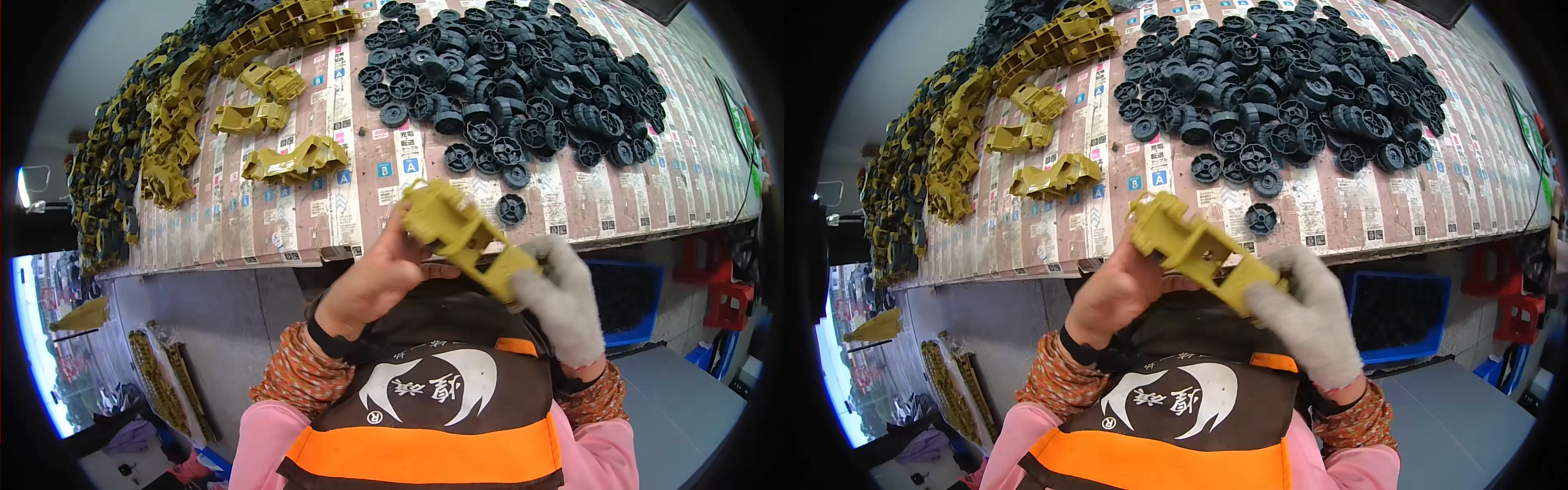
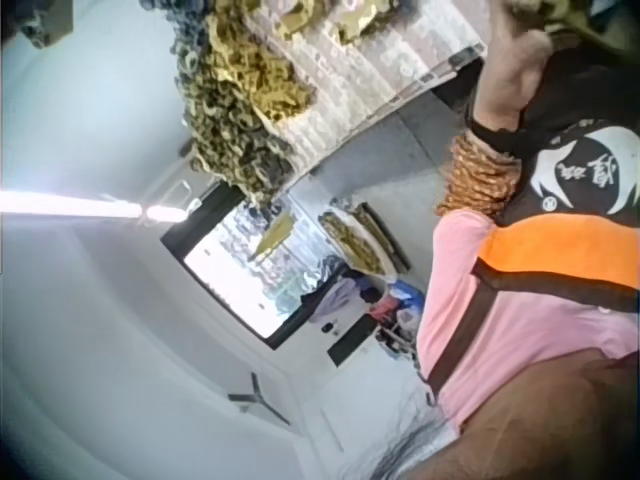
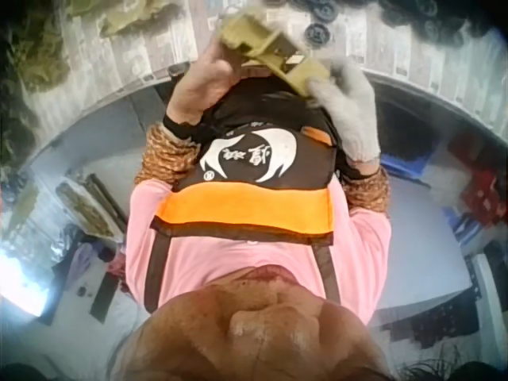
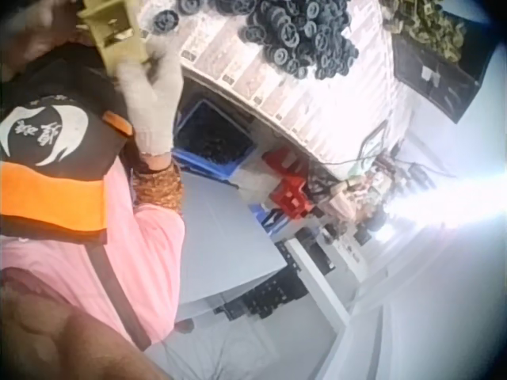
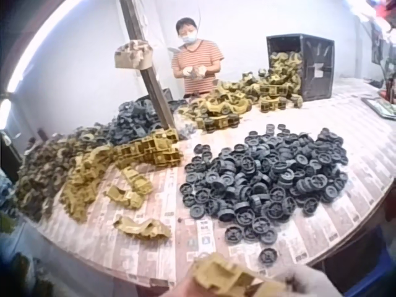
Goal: The person assembles yellow plastic toy excavators by hand, inserting black wheels into the chassis. They repeatedly pick up a yellow body, attach wheels, and place the completed unit on the table.
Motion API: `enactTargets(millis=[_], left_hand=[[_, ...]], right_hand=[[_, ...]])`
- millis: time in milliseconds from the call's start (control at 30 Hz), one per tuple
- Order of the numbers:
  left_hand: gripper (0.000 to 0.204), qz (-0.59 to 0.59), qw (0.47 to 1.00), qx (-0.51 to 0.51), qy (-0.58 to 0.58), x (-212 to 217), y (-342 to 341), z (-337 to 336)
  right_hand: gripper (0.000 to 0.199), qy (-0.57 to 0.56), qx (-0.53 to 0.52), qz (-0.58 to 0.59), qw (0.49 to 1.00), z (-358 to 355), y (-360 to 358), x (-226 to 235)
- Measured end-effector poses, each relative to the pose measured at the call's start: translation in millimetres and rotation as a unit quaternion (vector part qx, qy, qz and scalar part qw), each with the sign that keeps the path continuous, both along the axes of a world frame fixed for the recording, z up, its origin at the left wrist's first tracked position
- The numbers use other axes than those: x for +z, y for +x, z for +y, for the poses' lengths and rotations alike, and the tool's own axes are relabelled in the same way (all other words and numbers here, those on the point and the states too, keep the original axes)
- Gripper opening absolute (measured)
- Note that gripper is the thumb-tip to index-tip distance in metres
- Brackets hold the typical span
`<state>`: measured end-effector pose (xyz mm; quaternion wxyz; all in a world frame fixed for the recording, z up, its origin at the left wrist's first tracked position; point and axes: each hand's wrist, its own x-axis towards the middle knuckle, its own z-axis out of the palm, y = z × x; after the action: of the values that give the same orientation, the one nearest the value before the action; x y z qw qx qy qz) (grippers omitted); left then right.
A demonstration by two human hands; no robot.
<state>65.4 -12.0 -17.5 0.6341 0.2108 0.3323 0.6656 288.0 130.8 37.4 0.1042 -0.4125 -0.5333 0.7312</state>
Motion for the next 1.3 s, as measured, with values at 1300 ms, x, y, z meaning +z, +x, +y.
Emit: enactTargets(millis=[1300], left_hand=[[0.084,0.186,0.976,0.094,-0.067,-4.5,34.0,16.6]], right_hand=[[0.028,0.246,-0.037,0.048,0.967,-8.9,-47.1,-19.1]])
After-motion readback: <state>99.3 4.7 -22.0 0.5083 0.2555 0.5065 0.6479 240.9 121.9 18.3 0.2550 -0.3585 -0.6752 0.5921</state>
